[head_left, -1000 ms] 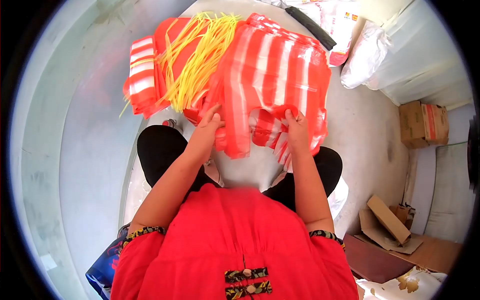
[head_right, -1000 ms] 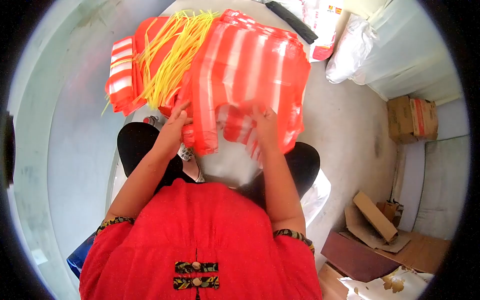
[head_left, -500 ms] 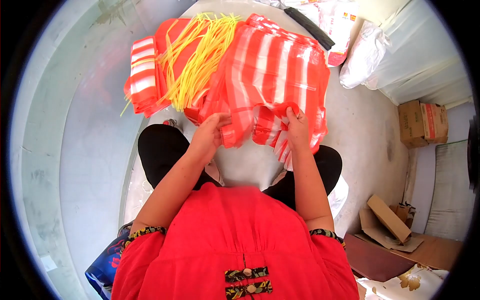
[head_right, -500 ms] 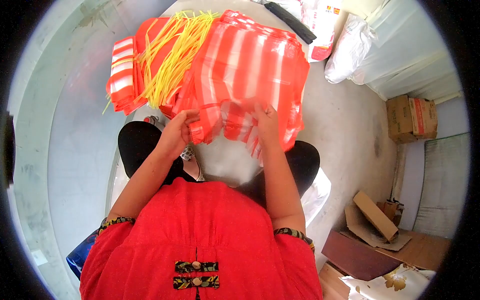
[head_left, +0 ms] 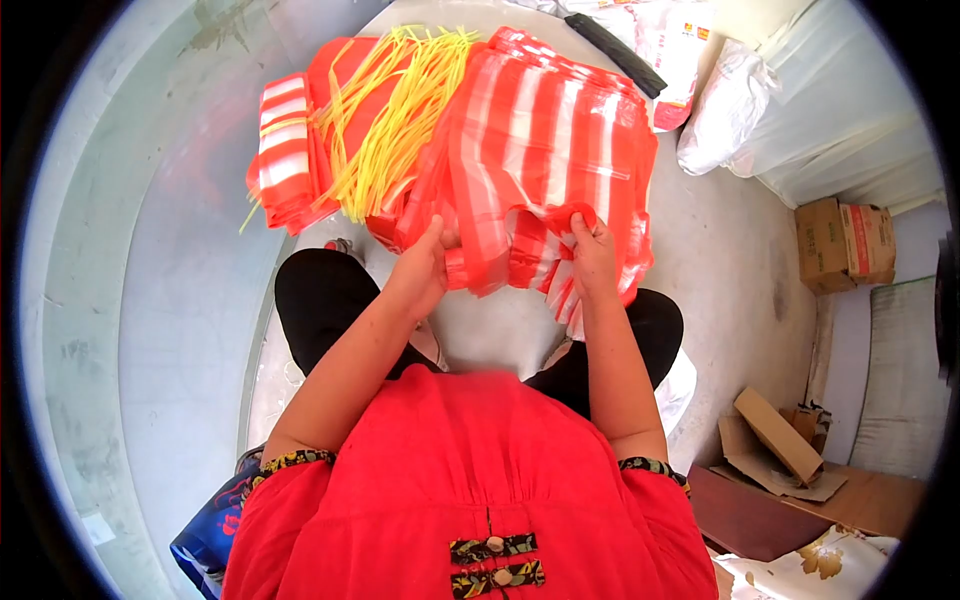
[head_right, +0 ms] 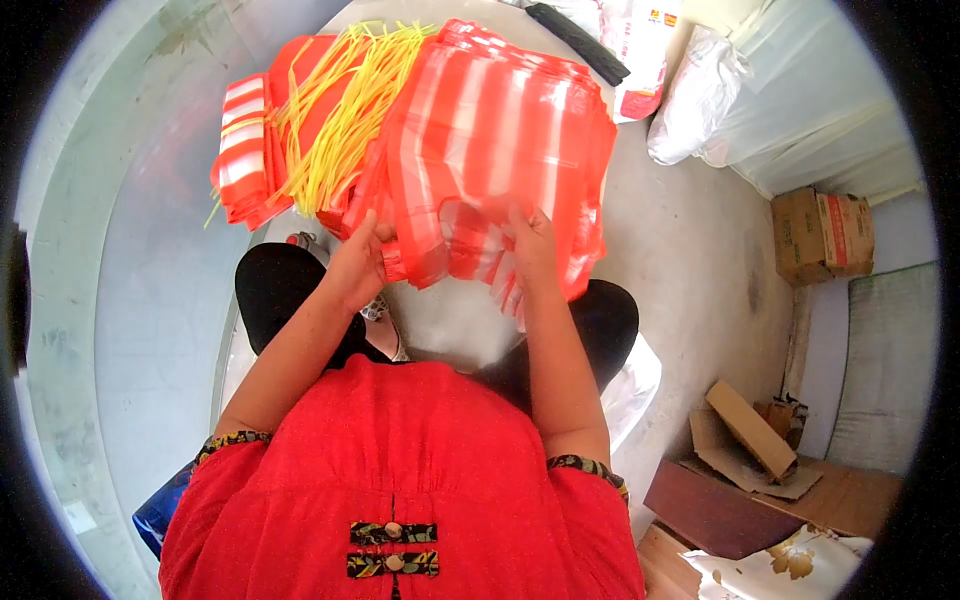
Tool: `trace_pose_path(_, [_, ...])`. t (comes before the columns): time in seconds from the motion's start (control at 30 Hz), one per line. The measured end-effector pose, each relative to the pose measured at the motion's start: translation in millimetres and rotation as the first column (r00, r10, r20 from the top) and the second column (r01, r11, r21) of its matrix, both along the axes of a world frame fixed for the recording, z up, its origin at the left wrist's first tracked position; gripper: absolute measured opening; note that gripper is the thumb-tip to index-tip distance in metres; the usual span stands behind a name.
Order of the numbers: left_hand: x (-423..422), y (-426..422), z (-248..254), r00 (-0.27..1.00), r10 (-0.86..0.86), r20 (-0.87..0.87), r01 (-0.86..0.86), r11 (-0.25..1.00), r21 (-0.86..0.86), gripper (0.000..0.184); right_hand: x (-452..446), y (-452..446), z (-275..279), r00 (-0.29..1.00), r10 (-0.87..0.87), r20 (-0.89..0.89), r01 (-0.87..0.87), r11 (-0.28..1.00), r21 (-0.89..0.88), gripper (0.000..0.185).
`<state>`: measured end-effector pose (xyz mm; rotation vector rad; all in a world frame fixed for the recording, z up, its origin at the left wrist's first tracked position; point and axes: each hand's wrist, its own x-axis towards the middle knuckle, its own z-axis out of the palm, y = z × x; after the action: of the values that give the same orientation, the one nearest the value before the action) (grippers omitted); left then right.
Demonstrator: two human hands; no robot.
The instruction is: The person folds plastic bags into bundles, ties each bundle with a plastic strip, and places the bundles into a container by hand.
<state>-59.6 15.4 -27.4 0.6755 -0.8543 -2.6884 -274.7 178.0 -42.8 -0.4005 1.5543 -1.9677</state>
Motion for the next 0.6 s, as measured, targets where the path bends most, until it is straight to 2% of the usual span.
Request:
trace_pose_path(0.13, [10.6, -8.3, -41.3, 0.987, -0.158, 0.005, 0.157, 0.976, -0.149, 0.064, 1.0, -1.1, 2.1, 1.0, -0.01, -0.008, 0.01, 1.0, 0.016, 0.021])
trace_pose_path(0.23, [19.0, 6.2, -37.3, 0.993, -0.096, 0.075, 0.112, 0.961, -0.255, 0.067, 0.8, -0.9, -0.4, 1.0, 0.011, -0.028, -0.01, 1.0, 0.002, 0.024])
trace_pose_path(0.33, [28.1, 18.8, -16.7, 0.974, -0.064, 0.217, 0.175, 0.82, -0.545, 0.073, 2.2, -1.4, 1.4, 1.0, 0.009, -0.018, -0.009, 1.0, 0.001, 0.025])
trace_pose_path(0.43, [32.9, 17.0, -16.9, 0.952, -0.127, 0.277, 0.279, 0.732, -0.622, 0.074, 2.4, -1.7, 2.7, 1.0, 0.017, -0.014, -0.017, 1.0, -0.025, 0.027])
trace_pose_path(0.53, [29.3, 17.0, -17.9, 0.955, -0.131, 0.268, 0.268, 0.768, -0.582, 0.074, 0.3, -0.7, -0.3, 0.999, 0.028, -0.02, -0.028, 0.999, -0.029, 0.028])
trace_pose_path(0.6, [26.5, 17.1, -19.0, 0.966, -0.16, 0.203, 0.247, 0.802, -0.543, 0.075, -0.7, 0.0, -0.6, 0.999, 0.031, -0.028, -0.032, 0.999, -0.022, 0.029])
